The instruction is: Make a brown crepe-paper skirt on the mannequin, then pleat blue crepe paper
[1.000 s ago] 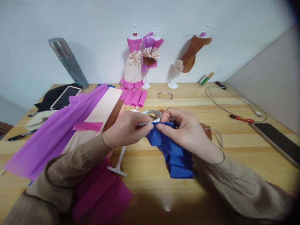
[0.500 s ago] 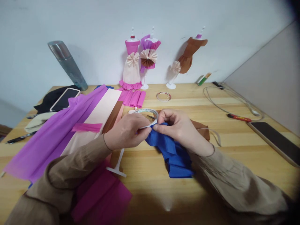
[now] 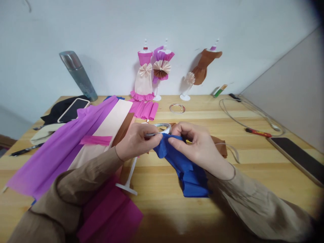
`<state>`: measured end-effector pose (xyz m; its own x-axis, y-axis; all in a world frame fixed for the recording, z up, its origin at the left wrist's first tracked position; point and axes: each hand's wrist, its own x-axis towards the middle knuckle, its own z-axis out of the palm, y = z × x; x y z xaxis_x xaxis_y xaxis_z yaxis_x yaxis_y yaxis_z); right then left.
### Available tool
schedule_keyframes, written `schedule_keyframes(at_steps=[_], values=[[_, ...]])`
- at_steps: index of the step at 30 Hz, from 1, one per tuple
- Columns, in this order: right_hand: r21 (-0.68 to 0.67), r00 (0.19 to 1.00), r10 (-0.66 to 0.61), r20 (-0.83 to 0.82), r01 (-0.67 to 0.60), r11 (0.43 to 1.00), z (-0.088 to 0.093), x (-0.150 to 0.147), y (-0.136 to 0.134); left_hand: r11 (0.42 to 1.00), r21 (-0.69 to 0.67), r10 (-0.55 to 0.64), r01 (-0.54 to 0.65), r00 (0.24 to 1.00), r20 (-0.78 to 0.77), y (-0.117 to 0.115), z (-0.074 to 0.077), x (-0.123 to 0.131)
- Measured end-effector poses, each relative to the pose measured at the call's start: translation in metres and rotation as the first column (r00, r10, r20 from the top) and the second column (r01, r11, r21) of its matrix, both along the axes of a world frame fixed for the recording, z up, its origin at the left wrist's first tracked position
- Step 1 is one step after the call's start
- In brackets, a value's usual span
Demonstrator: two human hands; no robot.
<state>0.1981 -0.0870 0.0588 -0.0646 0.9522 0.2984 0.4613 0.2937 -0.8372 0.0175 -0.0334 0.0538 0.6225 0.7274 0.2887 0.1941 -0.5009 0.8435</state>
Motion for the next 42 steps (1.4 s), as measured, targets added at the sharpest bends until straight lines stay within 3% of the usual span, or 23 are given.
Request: schedule_keyframes(at_steps=[4, 11, 19, 25, 30, 35, 42], values=[[0.019, 1.0, 0.018, 0.017, -0.019, 1.0, 0.0036, 0.0038, 0.0014, 0.999, -0.003, -0.032, 0.032, 0.999, 0.023, 0.0009, 0.0004, -0.0014], [0.02, 1.0, 0.013, 0.014, -0.014, 1.0, -0.0002, -0.0006, -0.0025, 0.974, 0.221, -0.05, 0.057, 0.998, -0.038, 0.0007, 0.0019, -0.0017], [0.003, 0.99, 0.132, -0.046, -0.132, 0.991, 0.0035, -0.0013, -0.0071, 0.894, 0.442, -0.04, 0.066, 0.997, -0.067, 0.0005, 0.0014, -0.0017], [0.008, 1.0, -0.018, -0.014, 0.018, 1.0, 0.0012, 0.0007, -0.003, 0.899, 0.437, -0.01, 0.043, 0.997, -0.078, 0.0016, 0.0006, -0.0025], [-0.05, 0.999, -0.017, -0.038, 0.015, 0.999, 0.0, -0.0006, -0.0026, 0.873, 0.48, -0.034, 0.082, 0.994, -0.107, 0.0017, 0.0023, -0.0035], [-0.032, 0.999, -0.03, -0.017, 0.03, 0.999, -0.0013, 0.0002, -0.0035, 0.835, 0.541, -0.049, 0.102, 0.993, -0.111, 0.004, -0.0011, -0.003], [0.019, 0.997, -0.064, 0.044, 0.063, 0.998, -0.0047, 0.0018, -0.0044, 0.829, 0.544, -0.08, 0.13, 0.99, -0.114, 0.0056, -0.0023, -0.0037]])
